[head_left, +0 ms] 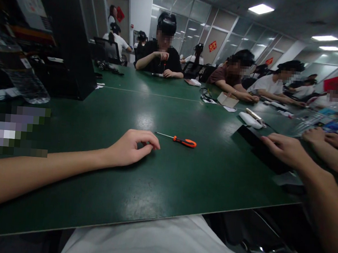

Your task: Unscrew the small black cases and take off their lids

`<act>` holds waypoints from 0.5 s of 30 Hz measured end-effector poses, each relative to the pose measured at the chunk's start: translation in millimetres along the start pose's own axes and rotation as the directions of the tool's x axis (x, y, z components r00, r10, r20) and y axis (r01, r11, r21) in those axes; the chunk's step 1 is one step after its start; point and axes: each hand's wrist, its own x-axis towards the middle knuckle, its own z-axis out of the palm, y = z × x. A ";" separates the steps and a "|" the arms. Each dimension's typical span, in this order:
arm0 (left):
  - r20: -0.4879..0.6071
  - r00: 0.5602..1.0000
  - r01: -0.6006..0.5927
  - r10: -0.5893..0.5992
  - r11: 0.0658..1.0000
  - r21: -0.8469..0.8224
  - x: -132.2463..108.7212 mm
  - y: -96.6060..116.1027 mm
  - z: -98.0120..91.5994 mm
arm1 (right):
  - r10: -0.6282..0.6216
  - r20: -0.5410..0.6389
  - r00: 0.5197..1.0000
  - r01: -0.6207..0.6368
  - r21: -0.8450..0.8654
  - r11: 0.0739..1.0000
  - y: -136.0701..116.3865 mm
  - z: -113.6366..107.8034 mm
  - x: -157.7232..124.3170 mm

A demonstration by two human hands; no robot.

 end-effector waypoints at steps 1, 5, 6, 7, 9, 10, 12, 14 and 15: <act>0.003 1.000 -0.002 0.002 1.000 0.002 0.1 0.2 -0.1 | -0.001 -0.002 1.000 0.001 0.005 1.000 1.4 0.3 0.6; 0.009 1.000 -0.030 0.029 1.000 0.006 -0.1 -0.3 0.0 | -0.005 0.016 1.000 0.005 0.001 1.000 7.4 3.6 4.4; 0.010 0.999 -0.037 0.037 0.999 0.005 -0.3 -0.7 0.2 | -0.008 0.027 1.000 0.008 0.002 1.000 8.3 4.5 5.6; 0.013 0.999 -0.044 0.043 0.999 0.006 -0.5 -1.2 0.3 | -0.014 0.042 0.999 0.014 0.008 1.000 9.0 5.3 6.7; 0.018 0.998 -0.055 0.054 0.998 0.011 -0.7 -2.2 0.6 | -0.022 0.068 0.997 0.020 0.030 0.999 9.7 6.7 8.5; 0.019 0.998 -0.059 0.059 0.998 0.015 -0.8 -2.5 0.7 | -0.019 0.071 0.997 0.016 0.041 0.999 10.0 7.4 9.0; 0.019 0.998 -0.067 0.067 0.998 0.019 -0.8 -2.5 0.7 | -0.010 0.061 0.998 0.006 0.059 0.998 10.7 8.9 9.0; 0.018 0.997 -0.073 0.073 0.997 0.019 -0.8 -1.8 0.5 | 0.001 0.036 0.999 -0.003 0.073 0.997 11.8 10.6 7.9; 0.017 0.997 -0.076 0.075 0.997 0.018 -0.8 -1.3 0.3 | 0.008 0.016 1.000 -0.009 0.080 0.997 12.5 11.6 7.1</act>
